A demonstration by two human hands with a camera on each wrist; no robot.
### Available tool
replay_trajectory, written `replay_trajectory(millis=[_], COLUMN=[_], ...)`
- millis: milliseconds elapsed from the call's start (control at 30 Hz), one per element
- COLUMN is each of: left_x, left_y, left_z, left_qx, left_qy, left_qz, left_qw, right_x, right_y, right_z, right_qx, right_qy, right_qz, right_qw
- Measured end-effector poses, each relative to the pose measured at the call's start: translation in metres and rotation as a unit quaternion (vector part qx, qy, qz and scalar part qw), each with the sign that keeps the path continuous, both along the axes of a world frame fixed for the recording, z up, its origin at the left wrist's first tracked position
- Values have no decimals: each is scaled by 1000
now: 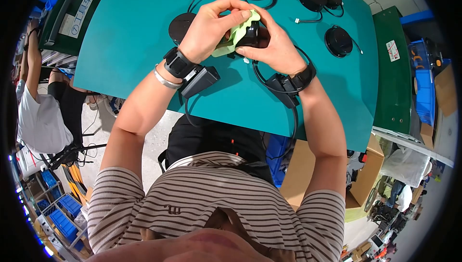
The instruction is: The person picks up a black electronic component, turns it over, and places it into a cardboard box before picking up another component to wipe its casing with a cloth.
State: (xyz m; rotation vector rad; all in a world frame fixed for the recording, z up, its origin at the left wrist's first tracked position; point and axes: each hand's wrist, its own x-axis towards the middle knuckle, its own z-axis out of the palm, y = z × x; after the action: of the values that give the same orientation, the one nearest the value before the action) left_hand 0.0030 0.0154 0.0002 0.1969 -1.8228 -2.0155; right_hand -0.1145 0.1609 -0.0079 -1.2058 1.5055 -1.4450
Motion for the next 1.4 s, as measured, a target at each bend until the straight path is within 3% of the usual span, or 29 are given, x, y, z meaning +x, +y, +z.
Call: replay_trajectory(millis=[333,533,600,733,800,833,867,933,1100,1167,1300,1400], left_x=[-6,0,-1,-2,-9,-8,-7,-6,-2,-5,-7,-5], left_y=[-8,-7,-8,-2,-3,-2,-4,-5,-6,-9,-12,-14], left_z=[-12,1,1,0,-11,-8,-8,-7,-2,-7,-10,-4], left_qx=[200,34,-186,-221,-152,-53,-54,46,114,175,187,109], left_qy=[4,-5,9,18,34,23,23,10,-20,-14,-1,-26], left_qz=[-13,-57,-4,-3,29,-2,0,-22,-39,-41,-43,-53], left_qw=[980,998,982,975,987,998,998,999,992,984,981,992], right_x=[1,-1,-3,-10,-8,-9,-9,-11,-15,-16,-19,-21], right_y=[0,-1,-3,-1,-3,-2,-1,3,5,6,7,8], right_z=[1,-1,-6,-6,-4,-2,0,3,-1,-2,-2,-3], right_qx=[-2,14,-42,-31,-46,-18,-18,-5,-12,3,9,-8], right_qy=[-15,-31,-20,36,6,6,6,-26,-71,-139,-147,-129], right_qz=[0,1,2,3,-9,-5,-4,34,51,51,60,67], right_qw=[1000,999,999,999,999,1000,1000,999,996,989,987,989])
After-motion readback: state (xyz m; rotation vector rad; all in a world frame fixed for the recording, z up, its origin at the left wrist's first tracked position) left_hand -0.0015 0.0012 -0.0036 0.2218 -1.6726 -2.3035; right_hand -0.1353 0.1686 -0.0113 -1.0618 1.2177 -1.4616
